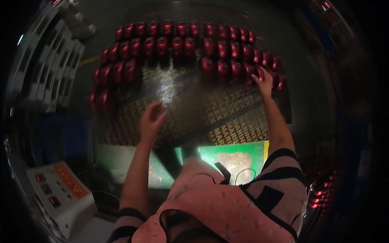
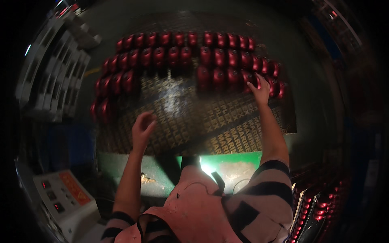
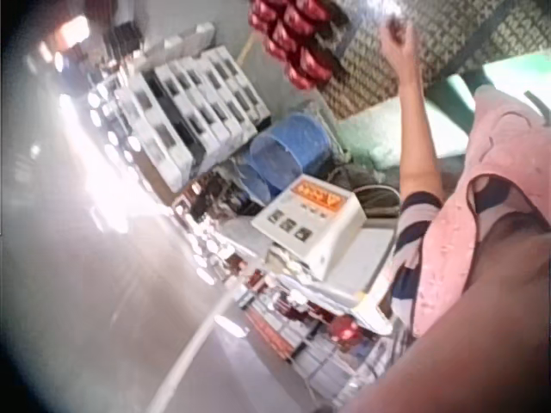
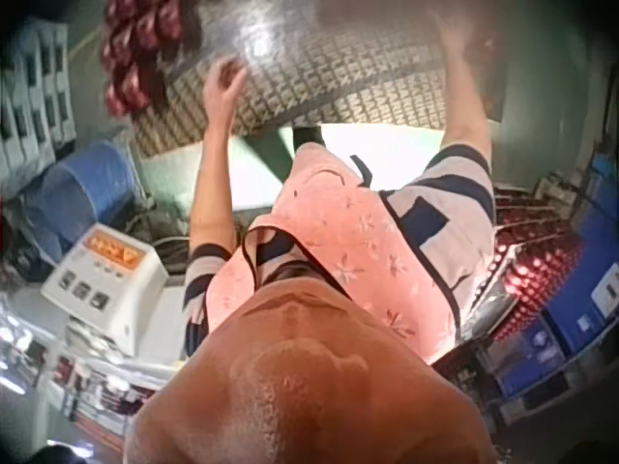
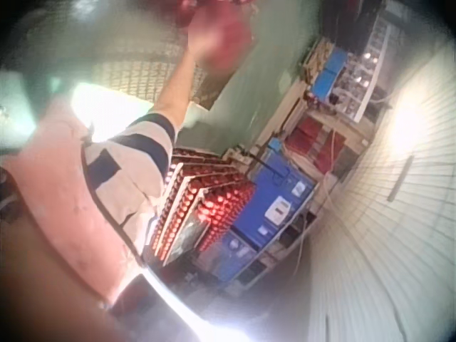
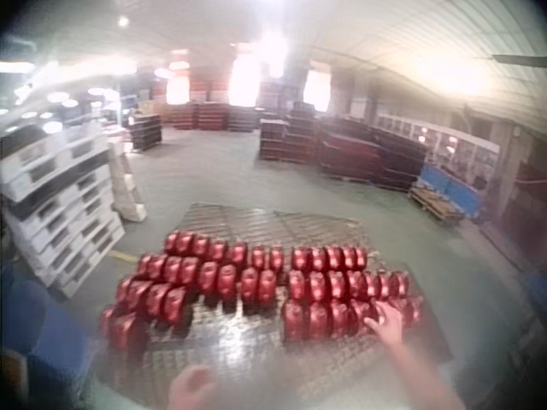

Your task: The person repeatedly picks up red plastic containers from a pallet and places them onto a conveyor belt, then returns to the pallet to continue the cycle. The containers are handled one or two at a time and arranged in rows on the belt.

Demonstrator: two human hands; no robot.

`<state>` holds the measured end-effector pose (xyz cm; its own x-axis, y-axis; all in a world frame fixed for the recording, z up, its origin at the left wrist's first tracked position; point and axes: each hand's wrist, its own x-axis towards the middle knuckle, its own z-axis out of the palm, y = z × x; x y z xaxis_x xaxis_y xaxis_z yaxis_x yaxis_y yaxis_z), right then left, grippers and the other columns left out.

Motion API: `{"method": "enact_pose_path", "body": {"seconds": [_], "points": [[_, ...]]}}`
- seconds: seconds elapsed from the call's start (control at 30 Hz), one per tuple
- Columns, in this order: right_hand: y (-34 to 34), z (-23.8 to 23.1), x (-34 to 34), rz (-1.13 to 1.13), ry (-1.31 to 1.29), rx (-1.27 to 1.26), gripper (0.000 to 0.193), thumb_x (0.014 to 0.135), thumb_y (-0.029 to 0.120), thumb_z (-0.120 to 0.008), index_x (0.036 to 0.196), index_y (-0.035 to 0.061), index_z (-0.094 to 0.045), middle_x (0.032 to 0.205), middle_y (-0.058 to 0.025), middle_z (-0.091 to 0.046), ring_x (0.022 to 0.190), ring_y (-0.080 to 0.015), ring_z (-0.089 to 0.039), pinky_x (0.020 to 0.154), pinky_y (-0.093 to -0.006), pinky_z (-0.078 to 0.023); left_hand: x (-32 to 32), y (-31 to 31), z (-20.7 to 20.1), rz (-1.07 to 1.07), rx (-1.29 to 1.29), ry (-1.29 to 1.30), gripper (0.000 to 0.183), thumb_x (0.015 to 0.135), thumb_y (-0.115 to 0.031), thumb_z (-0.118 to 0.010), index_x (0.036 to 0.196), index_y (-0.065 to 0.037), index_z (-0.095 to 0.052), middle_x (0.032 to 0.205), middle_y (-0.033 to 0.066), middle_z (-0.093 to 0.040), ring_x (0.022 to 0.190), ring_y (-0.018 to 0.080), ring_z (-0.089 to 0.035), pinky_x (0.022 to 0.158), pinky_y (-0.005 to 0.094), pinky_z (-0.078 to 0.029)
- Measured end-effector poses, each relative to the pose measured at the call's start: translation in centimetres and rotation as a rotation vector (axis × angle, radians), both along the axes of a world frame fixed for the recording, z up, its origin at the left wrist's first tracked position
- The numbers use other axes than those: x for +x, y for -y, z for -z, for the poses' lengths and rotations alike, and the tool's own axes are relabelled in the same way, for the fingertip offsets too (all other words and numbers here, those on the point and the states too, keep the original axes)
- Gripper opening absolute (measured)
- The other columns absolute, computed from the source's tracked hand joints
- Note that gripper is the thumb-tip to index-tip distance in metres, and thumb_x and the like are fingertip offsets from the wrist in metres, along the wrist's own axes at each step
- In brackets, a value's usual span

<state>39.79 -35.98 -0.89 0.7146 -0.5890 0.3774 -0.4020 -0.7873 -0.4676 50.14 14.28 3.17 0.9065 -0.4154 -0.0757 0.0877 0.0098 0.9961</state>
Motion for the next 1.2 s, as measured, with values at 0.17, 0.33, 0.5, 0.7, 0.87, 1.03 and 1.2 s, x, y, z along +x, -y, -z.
{"method": "enact_pose_path", "body": {"seconds": [0.17,0.33,0.5,0.7,0.87,1.03,1.2], "points": [[4.6,2.9,4.8,-0.011,0.055,0.301,0.046,0.077,0.026,-0.079,0.118,0.0086,-0.067,0.127,-0.0101,-0.061,0.121,-0.0257,-0.054,0.103,-0.0369,-0.042,11.7,17.4,4.9,0.263,0.192,0.313,0.033,0.082,-0.011,-0.074,0.112,-0.006,-0.064,0.11,0.0045,-0.064,0.099,0.0136,-0.062,0.084,0.027,-0.051],[4.0,4.4,9.0,-0.318,0.085,0.998,0.028,0.085,0.008,-0.073,0.112,0.0039,-0.069,0.107,-0.0024,-0.066,0.082,-0.0088,-0.061,0.067,-0.0219,-0.05,15.7,27.0,8.3,0.491,0.251,0.51,0.024,0.082,-0.011,-0.074,0.104,-0.005,-0.069,0.099,0.0031,-0.066,0.089,0.011,-0.063,0.078,0.0251,-0.051],[1.7,3.6,8.4,-0.065,0.277,0.825,0.018,0.088,0.011,-0.071,0.106,0.0071,-0.072,0.076,0.008,-0.058,0.056,0.0003,-0.041,0.048,-0.0169,-0.029,13.6,27.4,7.5,0.437,0.112,0.37,0.024,0.082,-0.013,-0.074,0.105,-0.008,-0.068,0.082,0.0048,-0.067,0.074,0.0131,-0.065,0.069,0.0284,-0.052],[-1.4,2.2,6.8,-0.248,-0.165,0.691,0.036,0.081,0.017,-0.077,0.116,0.0111,-0.068,0.071,0.0009,-0.057,0.063,-0.0067,-0.051,0.062,-0.0244,-0.045,11.6,28.9,5.9,0.646,0.365,0.46,0.039,0.078,-0.031,-0.076,0.11,-0.012,-0.064,0.087,0.0133,-0.069,0.082,0.0318,-0.068,0.074,0.039,-0.053],[-2.8,2.9,6.4,-0.307,-0.171,0.471,0.029,0.079,0.017,-0.078,0.105,0.0076,-0.07,0.072,-0.0034,-0.059,0.063,-0.0119,-0.053,0.062,-0.0272,-0.047,10.1,28.1,7.0,0.599,0.397,0.495,0.019,0.078,-0.022,-0.073,0.093,-0.01,-0.071,0.089,0.0112,-0.07,0.081,0.0277,-0.068,0.073,0.0353,-0.053],[-6.6,0.6,1.1,-0.398,-0.167,0.42,0.024,0.075,0.012,-0.08,0.097,0.0072,-0.07,0.07,-0.0025,-0.061,0.061,-0.0091,-0.055,0.059,-0.026,-0.048,2.9,17.1,4.3,0.22,0.098,0.561,0.014,0.076,-0.016,-0.075,0.087,-0.009,-0.071,0.085,0.0071,-0.07,0.072,0.0228,-0.068,0.066,0.0316,-0.054],[-13.5,-2.9,-3.5,-0.725,-0.374,0.635,0.022,0.076,0.01,-0.08,0.096,0.0061,-0.072,0.069,0.0025,-0.06,0.06,-0.0051,-0.051,0.056,-0.0231,-0.044,-10.1,3.6,-1.9,-0.122,0.234,0.413,0.015,0.075,-0.012,-0.075,0.089,-0.012,-0.071,0.078,0.0007,-0.068,0.061,0.0121,-0.062,0.057,0.0257,-0.051]]}}
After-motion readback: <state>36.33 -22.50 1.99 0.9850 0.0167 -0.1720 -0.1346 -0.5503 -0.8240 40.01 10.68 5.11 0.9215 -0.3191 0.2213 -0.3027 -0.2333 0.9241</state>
